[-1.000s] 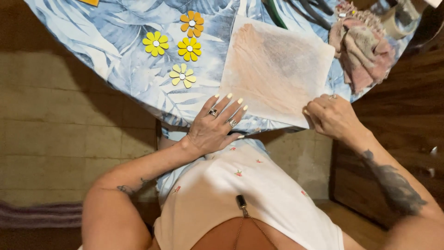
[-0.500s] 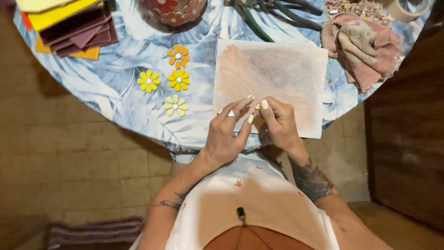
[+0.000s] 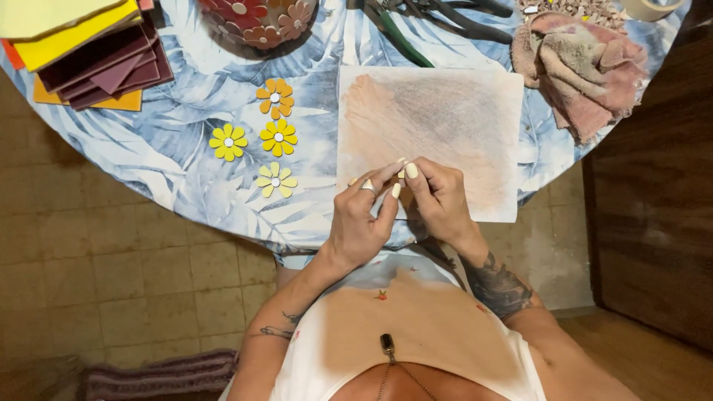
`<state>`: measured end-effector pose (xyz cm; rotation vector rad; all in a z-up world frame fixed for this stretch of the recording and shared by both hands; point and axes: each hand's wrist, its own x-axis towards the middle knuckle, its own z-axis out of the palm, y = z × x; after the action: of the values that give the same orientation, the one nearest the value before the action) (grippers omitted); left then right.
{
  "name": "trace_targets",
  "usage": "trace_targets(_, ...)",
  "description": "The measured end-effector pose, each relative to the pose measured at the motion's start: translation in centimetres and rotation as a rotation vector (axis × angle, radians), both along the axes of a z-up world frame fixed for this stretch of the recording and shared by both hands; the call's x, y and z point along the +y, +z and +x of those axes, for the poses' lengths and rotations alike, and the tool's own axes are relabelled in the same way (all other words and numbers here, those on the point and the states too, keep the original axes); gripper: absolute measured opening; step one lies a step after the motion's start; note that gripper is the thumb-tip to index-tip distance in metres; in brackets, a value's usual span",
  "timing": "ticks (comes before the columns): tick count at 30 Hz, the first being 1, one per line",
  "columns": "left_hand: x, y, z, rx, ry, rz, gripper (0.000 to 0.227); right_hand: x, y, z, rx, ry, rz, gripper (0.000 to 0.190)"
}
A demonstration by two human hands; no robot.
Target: Sanding the edges of small flower-shaped mosaic tiles against a sheet of sandpaper on a table.
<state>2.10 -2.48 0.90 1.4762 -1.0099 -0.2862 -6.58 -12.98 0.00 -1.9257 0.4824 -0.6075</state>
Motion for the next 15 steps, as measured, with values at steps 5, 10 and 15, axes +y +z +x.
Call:
trace_targets(5,0.5,0.6,-0.5,-0.067,0.011,-0.002,0.027,0.0,0.3,-0.2,-0.014,-0.039,-0.025,0.023)
trace_targets(10,0.9,-0.1,-0.9,-0.146,0.016,-0.007,0.027,-0.6,-0.3,-0.8,-0.036,-0.067,0.007,0.024)
trace_targets(15,0.9,-0.1,-0.2,-0.108,-0.004,-0.017,0.033,-0.9,0.4,-0.8,-0.002,0.069,-0.175,0.026)
